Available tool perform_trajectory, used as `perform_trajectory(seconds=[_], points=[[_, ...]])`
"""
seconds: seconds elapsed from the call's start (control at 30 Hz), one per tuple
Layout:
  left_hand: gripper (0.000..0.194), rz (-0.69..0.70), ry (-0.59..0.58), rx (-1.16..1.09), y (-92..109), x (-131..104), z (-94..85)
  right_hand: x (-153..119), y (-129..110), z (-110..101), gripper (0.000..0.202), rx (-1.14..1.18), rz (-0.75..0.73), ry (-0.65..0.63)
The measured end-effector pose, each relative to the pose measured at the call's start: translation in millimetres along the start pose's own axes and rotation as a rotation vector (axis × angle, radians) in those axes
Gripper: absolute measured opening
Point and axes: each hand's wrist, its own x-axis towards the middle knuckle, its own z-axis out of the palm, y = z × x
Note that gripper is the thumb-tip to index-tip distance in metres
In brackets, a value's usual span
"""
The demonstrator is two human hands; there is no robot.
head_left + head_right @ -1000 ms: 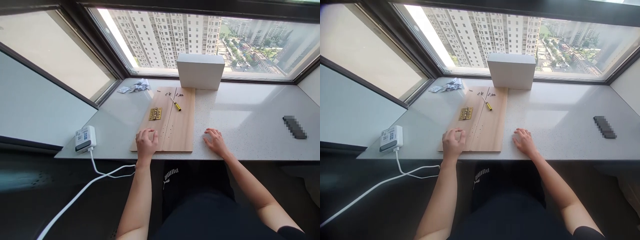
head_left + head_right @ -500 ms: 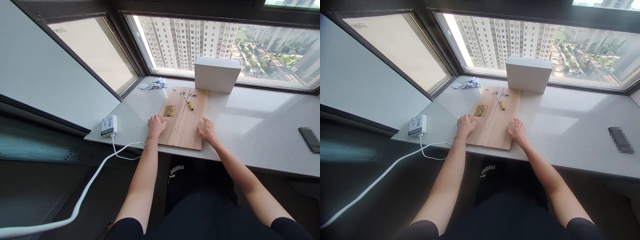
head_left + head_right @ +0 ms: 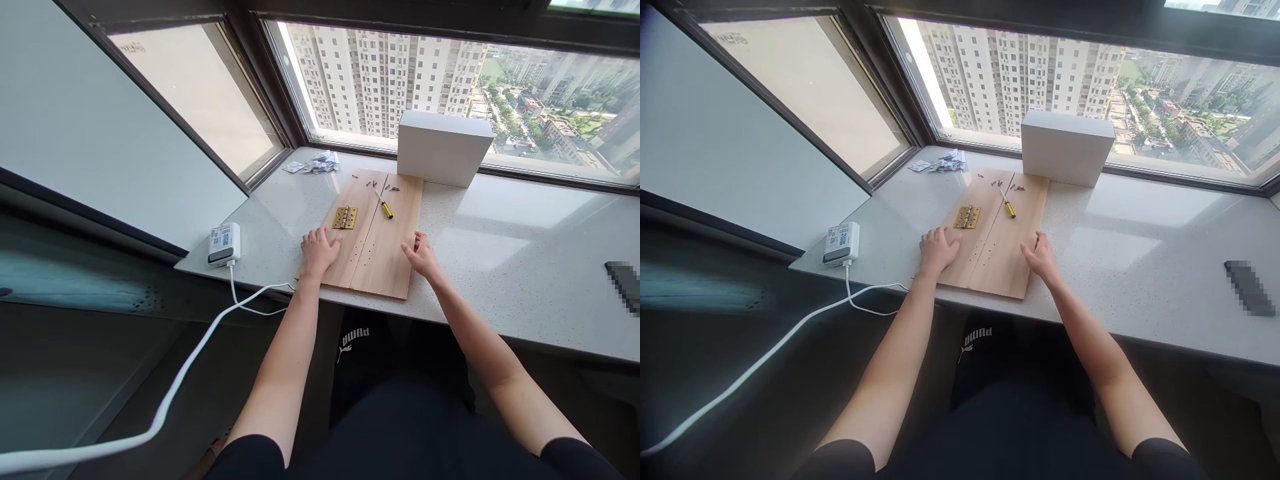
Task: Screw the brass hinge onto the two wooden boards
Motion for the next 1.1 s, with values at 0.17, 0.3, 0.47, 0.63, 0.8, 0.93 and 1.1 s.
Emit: perform_trajectory(seconds=[0.17,0.3,0.47,0.63,0.8,0.93,1.1], points=[[0.077,-0.003,-0.023,0.015,3.8,-0.5,-3.2,-6.0,-1.4,0.1,0.051,0.070,0.055,-0.013],[0.079,-0.010,-0.035,0.029,7.3,0.3,-4.9,-7.6,-5.7,-0.8,0.051,0.142,0.103,-0.018],[0.078,-0.014,-0.040,0.053,8.6,-0.6,-4.2,-1.8,-14.5,-6.8,0.049,0.260,0.159,-0.015],[0.077,-0.010,-0.010,0.094,7.2,-3.7,0.2,5.6,-23.0,-12.8,0.047,0.309,0.231,-0.005],[0.080,0.001,0.004,0.099,7.6,-6.6,2.6,-1.1,-29.6,-10.2,0.047,0.233,0.207,0.009],[0.082,0.007,0.011,0.097,7.8,-8.5,3.0,-20.3,-35.7,4.0,0.052,0.094,0.131,0.032],[0.085,0.016,0.015,0.075,6.4,-9.8,2.1,-33.3,-39.7,19.4,0.058,-0.045,0.076,0.051]])
